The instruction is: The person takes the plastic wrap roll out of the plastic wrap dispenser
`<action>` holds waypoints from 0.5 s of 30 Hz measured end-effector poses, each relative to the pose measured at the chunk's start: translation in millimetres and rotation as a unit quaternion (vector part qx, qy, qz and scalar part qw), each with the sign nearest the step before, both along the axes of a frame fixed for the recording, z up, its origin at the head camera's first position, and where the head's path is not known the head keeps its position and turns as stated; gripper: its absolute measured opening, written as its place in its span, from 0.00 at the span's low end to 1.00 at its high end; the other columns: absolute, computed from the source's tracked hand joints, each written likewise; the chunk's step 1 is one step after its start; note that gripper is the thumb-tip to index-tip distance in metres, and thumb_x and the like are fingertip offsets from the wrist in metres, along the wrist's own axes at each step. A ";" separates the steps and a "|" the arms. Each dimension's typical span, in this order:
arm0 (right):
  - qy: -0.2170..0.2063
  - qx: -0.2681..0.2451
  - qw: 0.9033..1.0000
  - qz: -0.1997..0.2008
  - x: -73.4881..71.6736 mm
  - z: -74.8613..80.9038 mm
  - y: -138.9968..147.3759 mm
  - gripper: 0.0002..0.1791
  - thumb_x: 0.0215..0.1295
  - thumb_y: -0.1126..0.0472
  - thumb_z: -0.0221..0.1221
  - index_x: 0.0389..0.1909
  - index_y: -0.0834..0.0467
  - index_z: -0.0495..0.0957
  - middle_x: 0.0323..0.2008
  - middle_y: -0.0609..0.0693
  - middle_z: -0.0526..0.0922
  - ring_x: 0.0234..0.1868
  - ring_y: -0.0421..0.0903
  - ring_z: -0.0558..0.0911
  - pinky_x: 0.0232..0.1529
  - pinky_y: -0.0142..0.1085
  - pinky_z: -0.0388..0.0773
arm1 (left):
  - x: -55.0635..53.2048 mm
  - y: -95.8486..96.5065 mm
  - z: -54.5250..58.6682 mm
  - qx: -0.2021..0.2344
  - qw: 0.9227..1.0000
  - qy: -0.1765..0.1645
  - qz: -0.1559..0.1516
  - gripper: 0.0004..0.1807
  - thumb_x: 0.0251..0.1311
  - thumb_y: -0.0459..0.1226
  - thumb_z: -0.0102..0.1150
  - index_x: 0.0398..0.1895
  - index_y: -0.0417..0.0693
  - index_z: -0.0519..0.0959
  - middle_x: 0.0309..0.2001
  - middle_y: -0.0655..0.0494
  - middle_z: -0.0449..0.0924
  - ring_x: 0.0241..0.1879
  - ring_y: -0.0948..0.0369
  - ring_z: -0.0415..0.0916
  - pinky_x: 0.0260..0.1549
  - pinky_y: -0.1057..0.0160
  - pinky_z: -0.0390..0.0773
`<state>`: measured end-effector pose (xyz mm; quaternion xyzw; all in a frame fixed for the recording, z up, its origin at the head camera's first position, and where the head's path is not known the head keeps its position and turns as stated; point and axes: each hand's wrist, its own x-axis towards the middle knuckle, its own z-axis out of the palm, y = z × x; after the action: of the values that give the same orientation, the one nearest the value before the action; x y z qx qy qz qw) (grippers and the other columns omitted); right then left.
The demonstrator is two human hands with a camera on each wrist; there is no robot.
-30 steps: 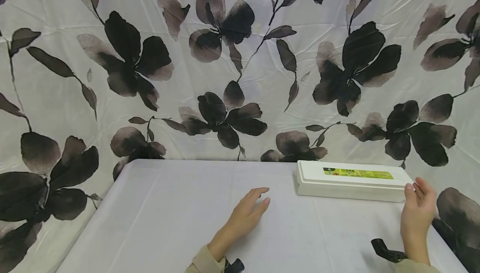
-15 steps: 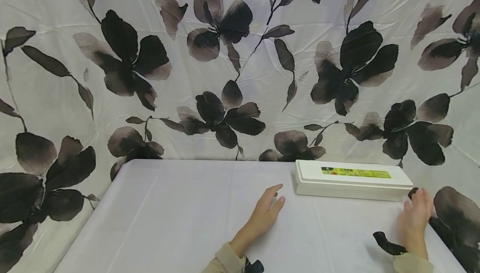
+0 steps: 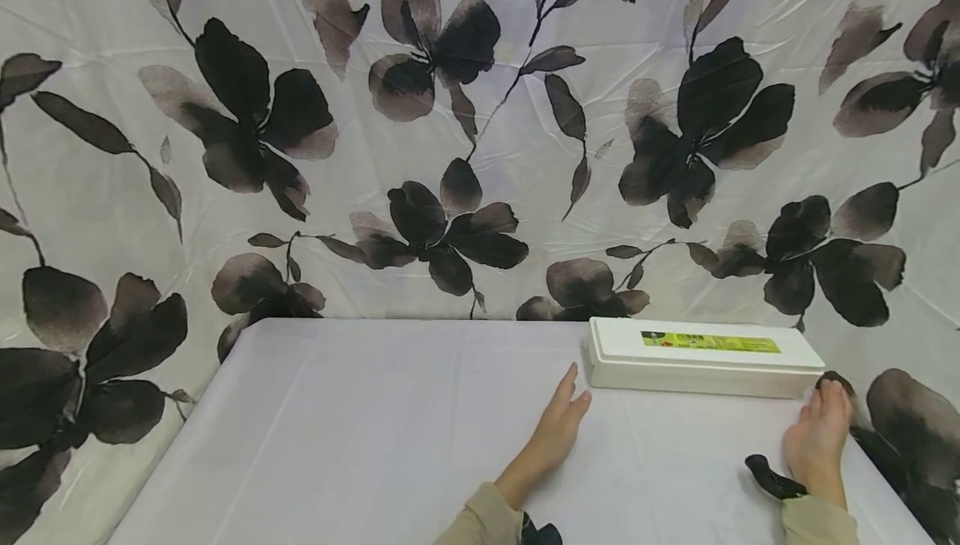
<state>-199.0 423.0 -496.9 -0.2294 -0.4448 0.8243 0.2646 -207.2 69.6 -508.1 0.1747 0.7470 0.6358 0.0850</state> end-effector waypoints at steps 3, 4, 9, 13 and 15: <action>0.027 0.008 1.000 0.015 -3.5 -2.0 1.2 0.34 0.80 0.46 0.35 0.77 0.43 0.30 0.77 0.34 0.32 0.74 0.27 0.34 0.67 0.21 0.27 | -2.2 2.9 -3.7 0.021 1.000 -0.005 -0.014 0.34 0.77 0.47 0.32 0.79 0.39 0.46 0.78 0.43 0.46 0.75 0.44 0.47 0.69 0.43 0.53; 0.032 0.013 0.999 0.020 -4.4 -2.8 1.3 0.32 0.80 0.47 0.34 0.77 0.44 0.32 0.77 0.35 0.33 0.75 0.28 0.35 0.68 0.22 0.27 | -2.9 3.4 -4.8 0.027 0.999 -0.004 -0.021 0.34 0.77 0.46 0.32 0.79 0.39 0.46 0.78 0.42 0.46 0.75 0.45 0.47 0.69 0.43 0.52; 0.031 0.060 0.997 0.033 -5.9 -8.0 2.0 0.29 0.81 0.49 0.36 0.76 0.46 0.38 0.79 0.41 0.39 0.76 0.30 0.39 0.69 0.22 0.31 | -5.3 5.3 -8.1 0.028 0.998 0.005 -0.063 0.34 0.76 0.48 0.32 0.79 0.41 0.46 0.78 0.45 0.48 0.76 0.49 0.46 0.71 0.48 0.49; 0.017 0.094 0.995 0.034 -7.1 -10.8 1.8 0.32 0.81 0.48 0.36 0.78 0.49 0.36 0.79 0.41 0.38 0.76 0.31 0.38 0.69 0.23 0.32 | -6.9 4.3 -9.1 0.016 0.996 0.018 -0.084 0.35 0.75 0.49 0.33 0.79 0.43 0.46 0.78 0.49 0.47 0.76 0.51 0.47 0.71 0.51 0.49; 0.012 0.098 0.995 0.031 -7.2 -11.5 0.8 0.33 0.81 0.48 0.36 0.78 0.49 0.36 0.79 0.41 0.38 0.76 0.32 0.39 0.70 0.23 0.33 | -7.6 3.1 -9.6 0.012 0.996 0.023 -0.088 0.34 0.75 0.48 0.33 0.79 0.43 0.47 0.78 0.49 0.47 0.76 0.51 0.47 0.71 0.51 0.50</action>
<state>-206.2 423.7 -508.5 -0.1788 -0.5273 0.7870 0.2657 -214.8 72.7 -517.7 0.2550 0.7229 0.6306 0.1216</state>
